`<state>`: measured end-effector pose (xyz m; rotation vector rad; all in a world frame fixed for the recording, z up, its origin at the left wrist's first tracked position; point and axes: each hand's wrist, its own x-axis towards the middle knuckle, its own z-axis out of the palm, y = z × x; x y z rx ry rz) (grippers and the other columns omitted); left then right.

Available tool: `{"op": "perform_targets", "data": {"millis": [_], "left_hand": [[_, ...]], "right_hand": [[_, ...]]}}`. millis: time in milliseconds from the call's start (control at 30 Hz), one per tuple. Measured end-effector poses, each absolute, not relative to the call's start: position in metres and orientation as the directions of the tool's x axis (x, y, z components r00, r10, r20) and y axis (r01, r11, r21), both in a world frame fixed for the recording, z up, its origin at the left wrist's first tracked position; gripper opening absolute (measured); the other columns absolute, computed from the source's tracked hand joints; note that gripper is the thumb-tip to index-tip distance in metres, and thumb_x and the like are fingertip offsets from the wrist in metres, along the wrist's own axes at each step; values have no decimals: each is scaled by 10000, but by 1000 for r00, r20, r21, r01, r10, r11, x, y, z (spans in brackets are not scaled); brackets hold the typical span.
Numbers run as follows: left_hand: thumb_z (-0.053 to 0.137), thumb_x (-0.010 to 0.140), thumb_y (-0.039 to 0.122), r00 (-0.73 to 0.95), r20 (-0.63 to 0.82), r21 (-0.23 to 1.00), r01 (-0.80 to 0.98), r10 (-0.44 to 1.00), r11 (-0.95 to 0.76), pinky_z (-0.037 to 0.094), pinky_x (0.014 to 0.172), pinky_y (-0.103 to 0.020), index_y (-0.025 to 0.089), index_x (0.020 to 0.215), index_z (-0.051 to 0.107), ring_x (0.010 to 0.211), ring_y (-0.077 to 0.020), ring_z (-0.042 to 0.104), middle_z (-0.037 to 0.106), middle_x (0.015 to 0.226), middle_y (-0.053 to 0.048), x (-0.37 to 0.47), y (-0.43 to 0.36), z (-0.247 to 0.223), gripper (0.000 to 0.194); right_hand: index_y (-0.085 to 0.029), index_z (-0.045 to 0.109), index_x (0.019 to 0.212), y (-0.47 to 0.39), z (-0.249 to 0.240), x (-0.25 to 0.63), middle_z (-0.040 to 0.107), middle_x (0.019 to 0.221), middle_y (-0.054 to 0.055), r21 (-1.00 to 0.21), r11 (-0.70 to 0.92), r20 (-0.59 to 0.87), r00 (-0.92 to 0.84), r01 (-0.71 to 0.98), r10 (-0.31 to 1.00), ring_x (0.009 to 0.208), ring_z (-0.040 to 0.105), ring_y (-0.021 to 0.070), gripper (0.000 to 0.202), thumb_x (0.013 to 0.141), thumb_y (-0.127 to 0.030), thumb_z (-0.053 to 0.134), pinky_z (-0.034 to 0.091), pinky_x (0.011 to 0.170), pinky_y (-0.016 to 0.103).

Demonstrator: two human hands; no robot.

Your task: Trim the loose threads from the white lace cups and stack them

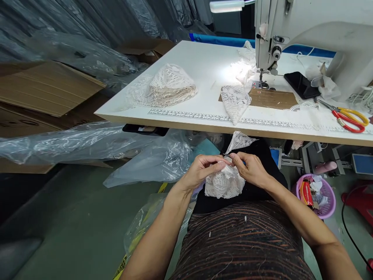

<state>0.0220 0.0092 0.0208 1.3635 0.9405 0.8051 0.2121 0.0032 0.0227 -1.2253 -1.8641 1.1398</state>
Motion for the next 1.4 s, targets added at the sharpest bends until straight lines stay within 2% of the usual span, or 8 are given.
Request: {"op": "perform_targets", "data": {"millis": [333, 500, 700, 833, 967, 1100, 1200, 1400], "left_hand": [[767, 718, 435, 434, -117, 991, 108, 893, 77, 371, 549, -222, 133, 642, 739, 571, -101, 487, 639, 615, -8, 24, 9, 26, 313], [767, 713, 446, 441, -159, 987, 96, 883, 130, 408, 588, -237, 141, 765, 783, 622, -130, 551, 719, 726, -47, 26, 8, 25, 309], [769, 711, 455, 369, -149, 988, 90, 917, 125, 353, 560, -240, 140, 816, 806, 615, -124, 509, 734, 767, -73, 28, 10, 10, 334], [780, 691, 489, 349, -165, 986, 58, 923, 154, 308, 536, -240, 140, 806, 807, 582, -109, 447, 695, 707, -55, 26, 10, 4, 369], [798, 671, 526, 355, -165, 984, -5, 920, 178, 351, 563, -243, 147, 787, 798, 599, -120, 482, 663, 676, -37, 26, 8, 3, 397], [767, 681, 617, 266, -153, 970, -145, 952, 196, 431, 662, -253, 148, 866, 781, 728, -159, 577, 676, 792, -53, 26, 5, -4, 504], [725, 700, 669, 213, -191, 951, -200, 958, 234, 428, 647, -248, 155, 1004, 754, 701, -141, 560, 653, 830, -43, 22, 1, -13, 598], [746, 717, 586, 373, -238, 966, -6, 897, 259, 430, 738, -288, 157, 1031, 739, 823, -191, 587, 695, 941, -71, 19, 0, -14, 531]], "right_hand": [[-189, 593, 740, -3, 27, 217, 476, 590, -21, -733, 324, 43, -434, 598, 900, 526, 373, 109, 427, 983, -472, 387, 264, 553, 248], [-190, 638, 767, 2, 34, 225, 551, 598, 1, -666, 398, 198, -364, 631, 910, 526, 448, 120, 417, 994, -435, 388, 309, 552, 247], [-181, 686, 975, 56, 70, 264, 669, 878, 101, -445, 372, 538, -89, 815, 838, 814, 596, 220, 383, 994, -455, 419, 452, 734, 344], [-207, 646, 1145, 62, 75, 268, 605, 1142, 151, -334, 437, 655, -128, 835, 745, 1123, 535, 318, 268, 946, -342, 529, 452, 914, 535], [-225, 643, 1129, 17, 44, 235, 648, 1055, 102, -601, 589, 566, -232, 540, 791, 971, 614, 235, 246, 904, -313, 596, 525, 849, 450], [-148, 662, 1068, -10, 0, 207, 689, 832, 66, -962, 150, 56, -372, 229, 926, 695, 625, 159, 349, 859, -425, 629, 528, 641, 309], [-144, 687, 930, -6, -14, 207, 687, 794, 55, -991, -51, -96, -388, 124, 916, 649, 599, 134, 378, 823, -503, 637, 484, 587, 269], [-164, 672, 921, -3, -2, 218, 664, 758, 27, -982, 51, -28, -406, 183, 914, 614, 551, 117, 326, 860, -474, 595, 441, 554, 250]]}}
